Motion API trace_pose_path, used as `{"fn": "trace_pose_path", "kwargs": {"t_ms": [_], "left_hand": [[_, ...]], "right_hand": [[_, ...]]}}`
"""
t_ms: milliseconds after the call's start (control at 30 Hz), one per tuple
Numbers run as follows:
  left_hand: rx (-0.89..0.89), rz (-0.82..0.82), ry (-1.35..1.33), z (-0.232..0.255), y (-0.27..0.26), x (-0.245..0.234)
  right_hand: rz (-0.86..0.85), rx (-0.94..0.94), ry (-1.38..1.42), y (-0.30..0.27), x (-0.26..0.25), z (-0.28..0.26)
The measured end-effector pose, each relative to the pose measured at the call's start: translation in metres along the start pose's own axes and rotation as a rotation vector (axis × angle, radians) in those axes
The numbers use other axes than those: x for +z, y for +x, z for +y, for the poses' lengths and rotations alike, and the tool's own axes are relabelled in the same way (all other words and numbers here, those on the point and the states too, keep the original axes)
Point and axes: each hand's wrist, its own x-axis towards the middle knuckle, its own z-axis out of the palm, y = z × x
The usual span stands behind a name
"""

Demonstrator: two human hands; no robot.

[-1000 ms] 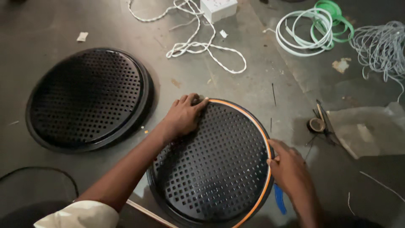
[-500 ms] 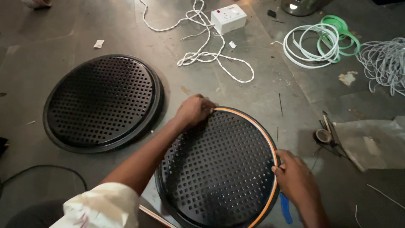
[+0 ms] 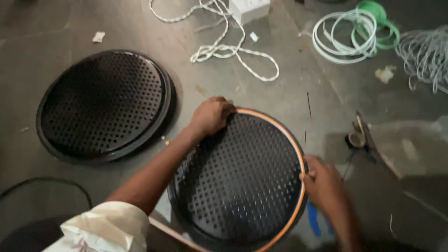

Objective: The person uses blue-handled pliers to strip the ends of a white and orange LED strip, then presses the strip along the perimeter of a black perforated circular tray. The person continues to align and secure the strip around the tray's edge.

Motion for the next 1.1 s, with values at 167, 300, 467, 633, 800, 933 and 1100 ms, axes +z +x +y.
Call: {"fn": "trace_pose_path", "kwargs": {"t_ms": [167, 300, 467, 633, 800, 933, 1100], "left_hand": [[-0.077, -0.077, 0.079, 0.027, -0.019, -0.027], [0.036, -0.202, 0.134, 0.057, -0.068, -0.064], [-0.401, -0.507, 0.281, 0.06, -0.161, -0.166], [-1.153, 0.01, 0.176, 0.036, -0.302, -0.269], [-1.255, -0.052, 0.272, -0.002, -0.467, -0.249], [-1.091, -0.15, 0.443, 0.002, -0.527, -0.183], [-1.164, 0.459, 0.132, 0.023, -0.509, -0.166]], "right_hand": [[-0.065, 0.026, 0.081, 0.005, -0.004, 0.019], [-0.055, 0.083, 0.122, 0.0, -0.011, 0.03], [-0.112, 0.047, 0.021, -0.011, -0.019, 0.011], [-0.341, -0.067, -0.05, -0.044, -0.002, -0.044], [-0.569, -0.583, 0.12, -0.094, 0.061, -0.092], [-0.841, -0.479, -0.284, -0.116, 0.102, -0.1], [-0.677, -0.68, -0.35, -0.118, 0.134, -0.086]]}}
